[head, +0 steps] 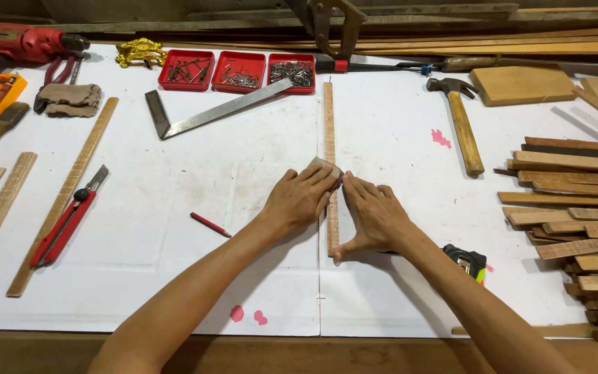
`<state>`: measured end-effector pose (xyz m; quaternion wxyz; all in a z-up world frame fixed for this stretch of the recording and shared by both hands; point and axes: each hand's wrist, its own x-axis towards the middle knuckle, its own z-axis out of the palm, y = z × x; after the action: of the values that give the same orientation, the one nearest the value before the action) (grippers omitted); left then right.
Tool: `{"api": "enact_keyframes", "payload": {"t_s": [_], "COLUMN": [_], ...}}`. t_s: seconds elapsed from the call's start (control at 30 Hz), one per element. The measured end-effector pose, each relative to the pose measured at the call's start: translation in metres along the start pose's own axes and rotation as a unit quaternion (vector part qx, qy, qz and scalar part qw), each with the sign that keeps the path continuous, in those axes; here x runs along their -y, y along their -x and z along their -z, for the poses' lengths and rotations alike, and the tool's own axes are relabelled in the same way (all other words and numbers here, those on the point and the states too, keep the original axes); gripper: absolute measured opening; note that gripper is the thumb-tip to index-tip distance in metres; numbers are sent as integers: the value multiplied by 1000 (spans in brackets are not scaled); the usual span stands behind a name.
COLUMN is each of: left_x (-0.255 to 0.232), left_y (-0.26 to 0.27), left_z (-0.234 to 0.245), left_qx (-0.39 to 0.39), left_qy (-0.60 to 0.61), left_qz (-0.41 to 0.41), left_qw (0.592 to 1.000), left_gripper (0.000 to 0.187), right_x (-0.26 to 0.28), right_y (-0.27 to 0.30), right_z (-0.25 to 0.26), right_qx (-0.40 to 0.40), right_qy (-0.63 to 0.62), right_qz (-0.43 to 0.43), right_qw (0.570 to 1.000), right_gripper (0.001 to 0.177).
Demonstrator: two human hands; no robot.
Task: Sand small wooden strips and mark them with a pencil using a try square at a workbench.
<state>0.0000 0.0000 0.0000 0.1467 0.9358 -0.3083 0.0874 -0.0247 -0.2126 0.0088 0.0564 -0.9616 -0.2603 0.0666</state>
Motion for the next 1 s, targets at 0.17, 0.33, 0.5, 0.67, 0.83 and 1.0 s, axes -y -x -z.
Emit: {"api": "enact_keyframes", "payload": {"t_s": [0.17,0.33,0.5,0.67,0.83,1.0], "left_x": [-2,-22,-42,-30,-8,2], "left_y": [3,47,82,62,15,-12], "left_z": [0,-1,16,8,-3,-4], "left_qx": [12,-17,35,9,6,30], "left_qy": [1,-71,-55,-39,-58,-31], "left_qz": [-10,-59,-95,-80,-50,-6], "left_qw": [1000,996,993,996,997,999], "left_gripper": [44,46,49,49,46,46], "right_x": [-3,-1,-2,4,6,2], "right_y": [-1,-3,-6,1,-1,-1], "right_z": [-5,-2,-6,3,10,3], "right_qx": [-4,23,37,18,9,5], "right_qy": [6,47,61,48,11,-9], "right_qz": [-2,-11,-22,-7,-12,-21], "right_qw": [1000,999,997,999,1000,1000], "right_gripper": [174,168,168,170,177,176]}}
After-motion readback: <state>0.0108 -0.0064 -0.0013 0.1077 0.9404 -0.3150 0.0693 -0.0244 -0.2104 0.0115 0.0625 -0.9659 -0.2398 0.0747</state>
